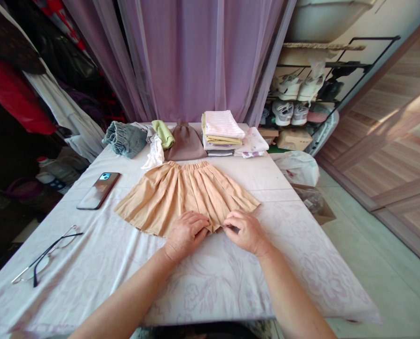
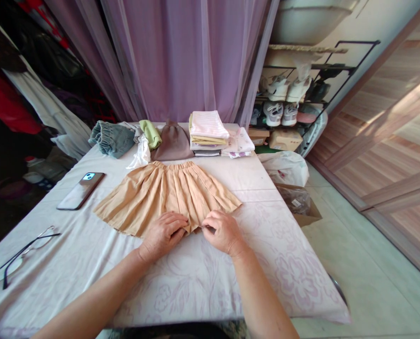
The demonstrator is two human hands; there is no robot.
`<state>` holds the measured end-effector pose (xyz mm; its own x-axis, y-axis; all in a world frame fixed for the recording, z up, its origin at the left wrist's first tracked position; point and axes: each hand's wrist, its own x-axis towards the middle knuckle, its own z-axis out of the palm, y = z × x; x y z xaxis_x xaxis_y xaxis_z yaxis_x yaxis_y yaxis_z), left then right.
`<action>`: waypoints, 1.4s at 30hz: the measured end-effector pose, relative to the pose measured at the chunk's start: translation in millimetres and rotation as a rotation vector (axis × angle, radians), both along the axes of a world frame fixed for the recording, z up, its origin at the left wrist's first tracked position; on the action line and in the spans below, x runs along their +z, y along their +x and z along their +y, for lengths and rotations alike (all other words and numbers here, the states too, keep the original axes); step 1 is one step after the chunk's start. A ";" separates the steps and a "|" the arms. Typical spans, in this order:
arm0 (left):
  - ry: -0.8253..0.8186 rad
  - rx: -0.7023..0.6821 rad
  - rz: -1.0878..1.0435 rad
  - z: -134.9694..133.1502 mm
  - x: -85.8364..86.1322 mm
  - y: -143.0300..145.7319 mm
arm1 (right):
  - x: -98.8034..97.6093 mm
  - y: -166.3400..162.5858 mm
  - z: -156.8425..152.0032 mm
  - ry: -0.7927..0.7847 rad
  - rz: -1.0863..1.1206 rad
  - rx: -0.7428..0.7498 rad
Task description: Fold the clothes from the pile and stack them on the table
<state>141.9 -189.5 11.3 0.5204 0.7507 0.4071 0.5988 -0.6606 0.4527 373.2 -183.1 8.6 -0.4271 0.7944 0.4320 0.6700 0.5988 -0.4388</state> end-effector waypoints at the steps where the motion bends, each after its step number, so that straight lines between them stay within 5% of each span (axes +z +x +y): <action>1: -0.008 -0.007 0.006 0.1 -0.9 0.5 | 0.8 0.5 -0.1 -0.019 -0.003 0.008; 5: -0.100 0.027 -0.058 -0.3 -1.2 -0.1 | 4.6 0.8 -0.9 -0.042 -0.007 0.016; 10: -0.281 0.257 -0.290 0.5 -7.1 -8.0 | 4.4 -5.8 -2.1 -0.007 0.011 0.015; 14: -0.343 0.270 -0.371 2.4 -11.9 -11.5 | -1.1 -9.9 -2.0 -0.002 -0.028 0.045; 24: -0.318 0.408 -0.428 4.9 -4.1 -11.2 | -0.7 -7.2 0.6 -0.050 -0.022 0.055; 42: -0.180 0.186 -0.220 -5.8 3.0 -7.3 | 8.8 -38.7 -10.4 0.058 -0.052 0.019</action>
